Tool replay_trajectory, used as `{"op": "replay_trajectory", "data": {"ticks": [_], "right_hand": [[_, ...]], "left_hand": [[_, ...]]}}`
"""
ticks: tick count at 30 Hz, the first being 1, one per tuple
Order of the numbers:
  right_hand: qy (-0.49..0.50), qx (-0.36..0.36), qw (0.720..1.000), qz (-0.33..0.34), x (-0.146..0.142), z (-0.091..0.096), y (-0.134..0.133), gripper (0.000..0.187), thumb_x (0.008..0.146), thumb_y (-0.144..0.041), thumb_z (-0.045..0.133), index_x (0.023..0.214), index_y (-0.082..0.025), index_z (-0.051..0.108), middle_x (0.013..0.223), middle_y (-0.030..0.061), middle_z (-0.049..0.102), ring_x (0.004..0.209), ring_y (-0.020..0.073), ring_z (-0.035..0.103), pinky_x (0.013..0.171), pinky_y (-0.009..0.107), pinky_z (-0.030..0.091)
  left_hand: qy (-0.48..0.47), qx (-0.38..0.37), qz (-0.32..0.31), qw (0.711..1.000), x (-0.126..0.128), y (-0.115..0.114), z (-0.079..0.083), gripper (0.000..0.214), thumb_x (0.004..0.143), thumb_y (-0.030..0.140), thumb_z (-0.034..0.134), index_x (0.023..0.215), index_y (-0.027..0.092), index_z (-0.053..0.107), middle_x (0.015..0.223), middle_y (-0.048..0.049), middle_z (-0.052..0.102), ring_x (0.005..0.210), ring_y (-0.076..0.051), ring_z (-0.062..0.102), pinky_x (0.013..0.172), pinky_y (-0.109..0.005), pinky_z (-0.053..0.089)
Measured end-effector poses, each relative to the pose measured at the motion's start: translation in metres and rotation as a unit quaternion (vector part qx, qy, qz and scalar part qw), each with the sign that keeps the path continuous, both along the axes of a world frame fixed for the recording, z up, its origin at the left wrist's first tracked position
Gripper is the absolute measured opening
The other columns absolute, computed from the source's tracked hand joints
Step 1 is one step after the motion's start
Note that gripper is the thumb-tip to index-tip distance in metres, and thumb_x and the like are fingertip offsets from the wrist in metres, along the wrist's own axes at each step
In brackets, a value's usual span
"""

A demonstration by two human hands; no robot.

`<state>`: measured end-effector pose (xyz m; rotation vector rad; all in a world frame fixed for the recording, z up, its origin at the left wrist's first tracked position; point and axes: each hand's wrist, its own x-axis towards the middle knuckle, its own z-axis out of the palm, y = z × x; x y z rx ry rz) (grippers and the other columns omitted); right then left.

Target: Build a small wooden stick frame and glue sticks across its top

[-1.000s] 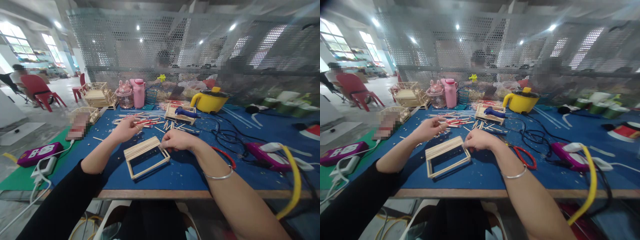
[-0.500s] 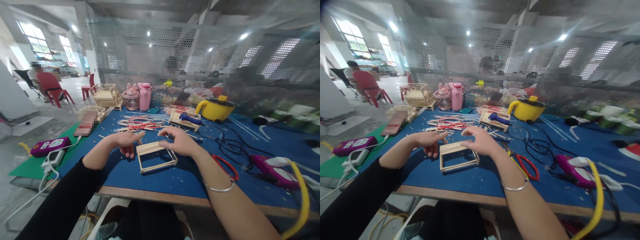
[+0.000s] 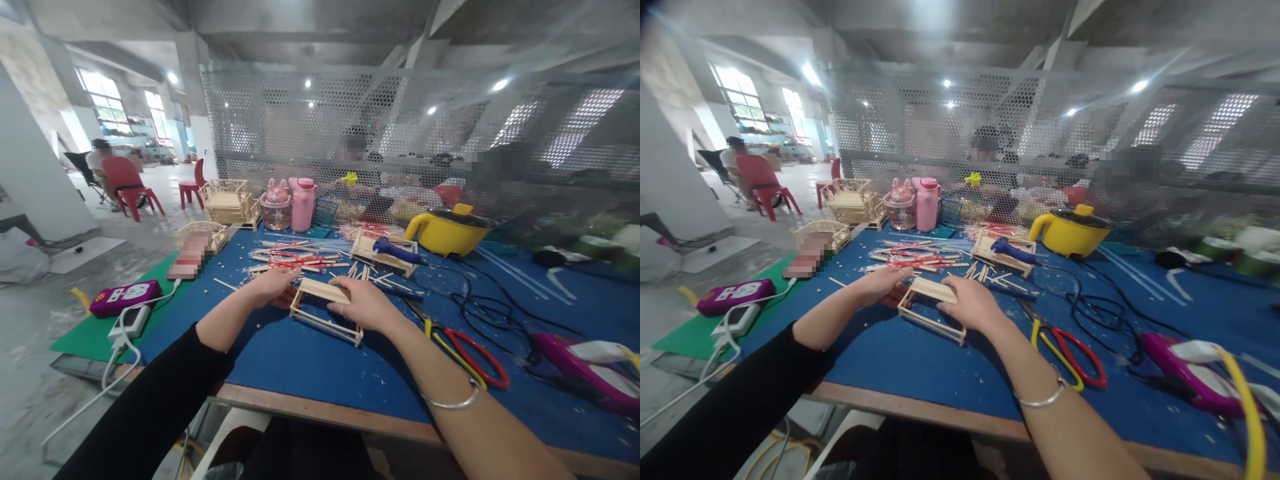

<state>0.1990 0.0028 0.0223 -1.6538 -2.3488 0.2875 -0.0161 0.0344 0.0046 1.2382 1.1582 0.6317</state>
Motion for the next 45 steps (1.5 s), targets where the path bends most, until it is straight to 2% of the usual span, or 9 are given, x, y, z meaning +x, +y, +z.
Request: {"op": "replay_trajectory", "data": {"ticks": [5, 11, 16, 18, 22, 27, 34, 39, 45], "right_hand": [[0.060, -0.061, 0.996, 0.014, 0.010, 0.003, 0.001, 0.061, 0.071, -0.045, 0.068, 0.125, -0.018, 0.054, 0.110, 0.0095, 0.065, 0.092, 0.0233, 0.061, 0.079, 0.031, 0.044], [0.077, -0.034, 0.996, -0.028, 0.043, 0.016, 0.008, 0.048, 0.074, -0.048, 0.064, 0.111, -0.017, 0.061, 0.083, 0.0038, 0.064, 0.071, 0.0165, 0.056, 0.062, 0.026, 0.041], [0.078, -0.188, 0.979, -0.020, 0.049, 0.019, 0.007, 0.057, 0.075, -0.045, 0.066, 0.121, -0.013, 0.055, 0.067, -0.0005, 0.060, 0.055, 0.0128, 0.054, 0.050, 0.023, 0.036], [0.096, -0.207, 0.974, -0.004, 0.046, 0.017, 0.007, 0.057, 0.075, -0.042, 0.066, 0.121, -0.012, 0.054, 0.066, -0.0010, 0.060, 0.055, 0.0127, 0.055, 0.050, 0.023, 0.037], [0.117, -0.203, 0.972, 0.026, 0.045, 0.010, 0.011, 0.040, 0.075, -0.042, 0.064, 0.104, -0.013, 0.064, 0.062, -0.0018, 0.057, 0.055, 0.0121, 0.053, 0.050, 0.022, 0.036], [0.129, -0.198, 0.971, 0.021, 0.043, 0.009, 0.012, 0.039, 0.076, -0.050, 0.062, 0.094, -0.015, 0.067, 0.064, -0.0001, 0.060, 0.056, 0.0120, 0.053, 0.052, 0.022, 0.037], [0.162, -0.182, 0.970, -0.001, 0.037, 0.013, 0.007, 0.044, 0.083, -0.059, 0.045, 0.064, -0.019, 0.049, 0.054, -0.0019, 0.052, 0.051, 0.0116, 0.048, 0.051, 0.024, 0.037], [0.166, -0.182, 0.969, -0.009, 0.039, 0.006, 0.012, 0.044, 0.084, -0.058, 0.043, 0.064, -0.019, 0.048, 0.054, -0.0016, 0.053, 0.051, 0.0120, 0.050, 0.051, 0.024, 0.037], [0.158, -0.169, 0.973, -0.007, 0.039, 0.002, 0.014, 0.050, 0.082, -0.066, 0.044, 0.066, -0.019, 0.049, 0.054, -0.0018, 0.054, 0.051, 0.0116, 0.050, 0.052, 0.023, 0.037]], "left_hand": [[-0.028, -0.029, -0.012, 0.999, -0.001, -0.007, -0.003, 0.035, 0.080, 0.051, 0.059, 0.093, 0.018, 0.057, 0.074, -0.0045, 0.069, 0.062, -0.015, 0.066, 0.055, -0.023, 0.047], [-0.078, -0.042, -0.045, 0.995, -0.010, -0.009, -0.010, 0.047, 0.070, 0.048, 0.073, 0.104, 0.021, 0.055, 0.085, -0.0039, 0.069, 0.070, -0.014, 0.067, 0.063, -0.024, 0.048], [-0.087, -0.050, -0.060, 0.993, -0.012, -0.007, -0.014, 0.051, 0.069, 0.046, 0.075, 0.110, 0.022, 0.055, 0.088, -0.0046, 0.069, 0.072, -0.013, 0.068, 0.064, -0.024, 0.049], [-0.083, -0.053, -0.059, 0.993, -0.012, -0.008, -0.014, 0.052, 0.070, 0.046, 0.074, 0.112, 0.023, 0.055, 0.088, -0.0043, 0.069, 0.072, -0.013, 0.068, 0.063, -0.024, 0.050], [-0.072, -0.060, -0.054, 0.994, -0.011, -0.009, -0.013, 0.052, 0.070, 0.045, 0.075, 0.112, 0.022, 0.054, 0.087, -0.0042, 0.069, 0.068, -0.012, 0.067, 0.061, -0.023, 0.050], [-0.062, -0.063, -0.044, 0.995, -0.012, -0.012, -0.012, 0.055, 0.070, 0.044, 0.075, 0.114, 0.021, 0.052, 0.088, -0.0056, 0.069, 0.067, -0.012, 0.067, 0.059, -0.022, 0.050], [-0.023, -0.046, -0.014, 0.999, -0.009, -0.025, -0.004, 0.058, 0.074, 0.043, 0.070, 0.123, 0.023, 0.045, 0.080, -0.0054, 0.071, 0.063, -0.013, 0.066, 0.056, -0.022, 0.049], [0.019, -0.004, -0.010, 1.000, -0.007, -0.028, -0.003, 0.065, 0.073, 0.040, 0.068, 0.129, 0.020, 0.043, 0.071, -0.0027, 0.068, 0.062, -0.015, 0.065, 0.058, -0.025, 0.050], [0.081, 0.165, -0.017, 0.983, -0.015, -0.025, -0.002, 0.071, 0.070, 0.034, 0.068, 0.135, 0.020, 0.042, 0.054, 0.0074, 0.055, 0.046, -0.011, 0.052, 0.047, -0.022, 0.039]]}}
